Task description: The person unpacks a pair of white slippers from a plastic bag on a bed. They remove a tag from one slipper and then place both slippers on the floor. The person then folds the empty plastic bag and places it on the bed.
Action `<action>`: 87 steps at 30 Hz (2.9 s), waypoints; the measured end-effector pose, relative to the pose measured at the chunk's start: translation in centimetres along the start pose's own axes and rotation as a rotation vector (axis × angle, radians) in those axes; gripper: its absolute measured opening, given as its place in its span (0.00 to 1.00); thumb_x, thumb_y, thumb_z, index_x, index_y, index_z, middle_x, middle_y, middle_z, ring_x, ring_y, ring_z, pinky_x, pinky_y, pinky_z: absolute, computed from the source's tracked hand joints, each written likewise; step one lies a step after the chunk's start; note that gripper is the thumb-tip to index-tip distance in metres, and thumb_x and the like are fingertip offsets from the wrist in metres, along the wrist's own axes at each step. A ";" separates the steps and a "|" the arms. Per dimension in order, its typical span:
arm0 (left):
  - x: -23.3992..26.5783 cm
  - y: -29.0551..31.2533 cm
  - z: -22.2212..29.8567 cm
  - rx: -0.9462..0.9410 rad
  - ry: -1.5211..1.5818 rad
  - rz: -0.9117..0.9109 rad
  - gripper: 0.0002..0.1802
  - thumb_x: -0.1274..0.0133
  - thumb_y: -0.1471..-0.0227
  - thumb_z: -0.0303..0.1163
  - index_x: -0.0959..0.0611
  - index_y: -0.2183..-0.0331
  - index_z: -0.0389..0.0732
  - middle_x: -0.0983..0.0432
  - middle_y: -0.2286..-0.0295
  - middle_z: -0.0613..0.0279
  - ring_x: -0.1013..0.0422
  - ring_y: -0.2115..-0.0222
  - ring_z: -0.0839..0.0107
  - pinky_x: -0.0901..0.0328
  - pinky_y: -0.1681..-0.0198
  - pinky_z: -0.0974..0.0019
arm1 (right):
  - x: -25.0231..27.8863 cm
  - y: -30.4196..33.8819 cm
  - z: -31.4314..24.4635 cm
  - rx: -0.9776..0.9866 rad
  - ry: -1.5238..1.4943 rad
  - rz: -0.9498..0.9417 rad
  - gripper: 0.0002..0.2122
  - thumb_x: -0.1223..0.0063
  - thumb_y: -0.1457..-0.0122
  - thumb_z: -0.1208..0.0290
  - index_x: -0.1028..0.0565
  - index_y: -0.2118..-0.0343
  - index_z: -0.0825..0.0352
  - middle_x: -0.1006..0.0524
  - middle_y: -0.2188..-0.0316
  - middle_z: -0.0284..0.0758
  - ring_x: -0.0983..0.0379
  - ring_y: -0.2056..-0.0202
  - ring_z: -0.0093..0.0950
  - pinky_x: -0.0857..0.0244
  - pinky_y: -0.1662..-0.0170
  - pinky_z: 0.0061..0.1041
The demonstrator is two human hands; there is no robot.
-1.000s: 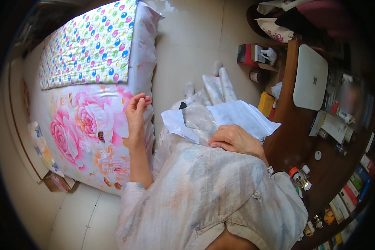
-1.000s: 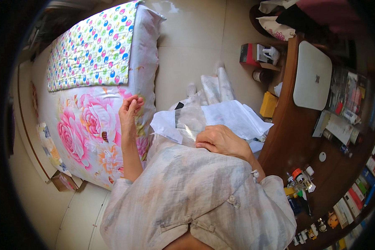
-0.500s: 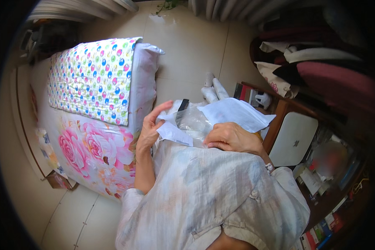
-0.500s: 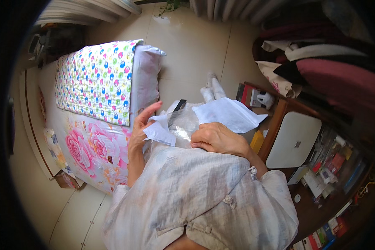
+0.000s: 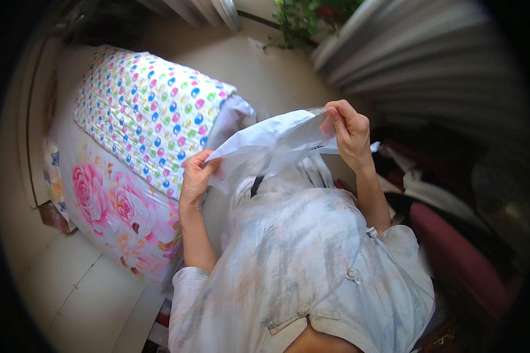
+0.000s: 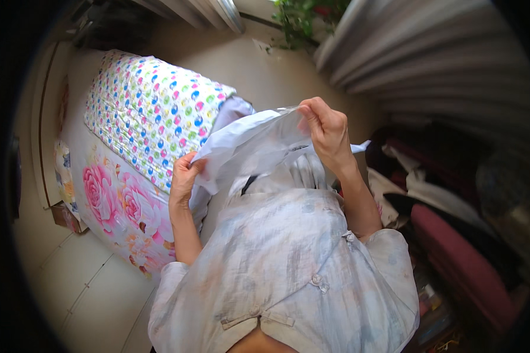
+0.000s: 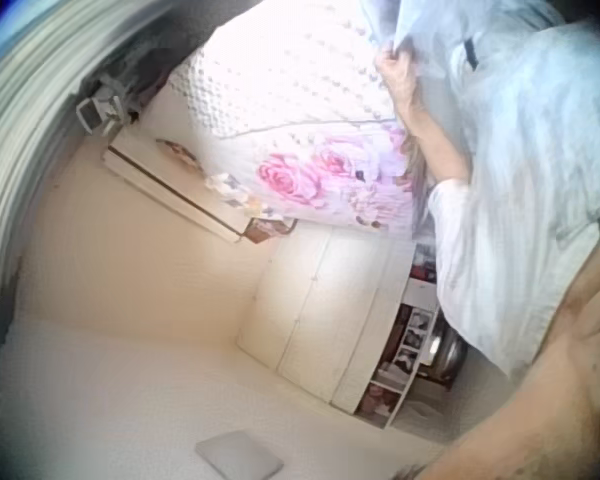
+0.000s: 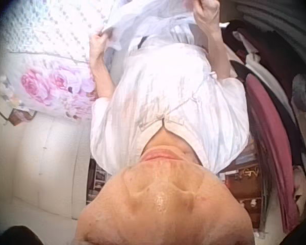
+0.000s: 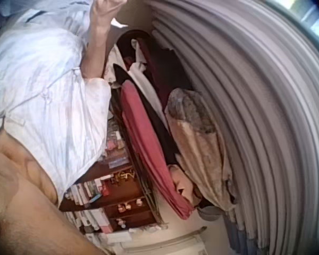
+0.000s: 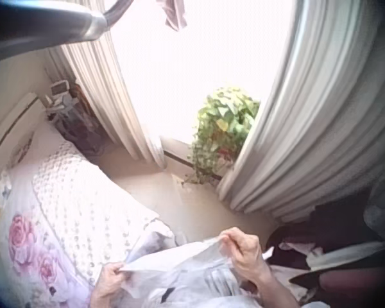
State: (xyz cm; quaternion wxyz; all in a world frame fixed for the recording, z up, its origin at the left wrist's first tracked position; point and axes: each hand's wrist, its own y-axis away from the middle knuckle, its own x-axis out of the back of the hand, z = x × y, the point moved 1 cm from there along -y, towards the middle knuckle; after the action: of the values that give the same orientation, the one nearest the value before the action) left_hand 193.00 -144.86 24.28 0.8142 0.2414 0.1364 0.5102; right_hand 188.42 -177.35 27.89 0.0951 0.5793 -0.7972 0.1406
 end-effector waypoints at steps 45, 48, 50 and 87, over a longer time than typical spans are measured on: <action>-15.4 19.7 1.0 -0.908 1.174 1.652 0.33 0.47 0.53 0.50 0.30 0.53 0.35 0.31 0.57 0.55 0.34 0.55 0.63 0.39 0.52 0.58 | -26.8 -9.9 -15.2 0.338 -0.622 -1.585 0.07 0.57 0.40 0.74 0.28 0.64 0.71 0.33 0.85 0.27 0.41 0.85 0.14 0.45 0.82 0.15; -18.3 20.9 -1.7 -1.177 0.989 1.340 0.44 0.49 0.56 0.59 0.36 0.48 0.36 0.35 0.52 0.53 0.37 0.51 0.58 0.42 0.50 0.53 | -27.5 -5.4 -15.8 0.248 -0.636 -1.620 0.07 0.57 0.40 0.74 0.29 0.65 0.72 0.33 0.86 0.27 0.41 0.87 0.15 0.45 0.83 0.16; -20.6 21.8 -6.0 -0.817 0.754 1.365 0.50 0.48 0.60 0.63 0.39 0.46 0.36 0.38 0.49 0.50 0.38 0.50 0.55 0.42 0.49 0.54 | -27.8 -2.0 -16.5 0.203 -0.622 -1.651 0.06 0.57 0.41 0.75 0.29 0.65 0.72 0.33 0.86 0.28 0.42 0.88 0.16 0.45 0.85 0.17; -7.8 53.7 -32.6 0.049 1.076 2.568 0.43 0.41 0.58 0.23 0.44 0.43 0.51 0.36 0.54 0.53 0.31 0.67 0.70 0.32 0.61 0.67 | -59.3 48.2 -20.5 -0.026 -0.399 -2.459 0.26 0.42 0.56 0.84 0.36 0.51 0.69 0.33 0.53 0.37 0.29 0.64 0.25 0.33 0.64 0.22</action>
State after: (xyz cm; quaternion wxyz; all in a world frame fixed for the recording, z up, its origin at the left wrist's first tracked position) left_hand 133.20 -124.10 25.10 -0.3746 -0.0133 0.1233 0.9189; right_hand 160.77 -103.33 23.08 0.0468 0.9512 0.2712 -0.1399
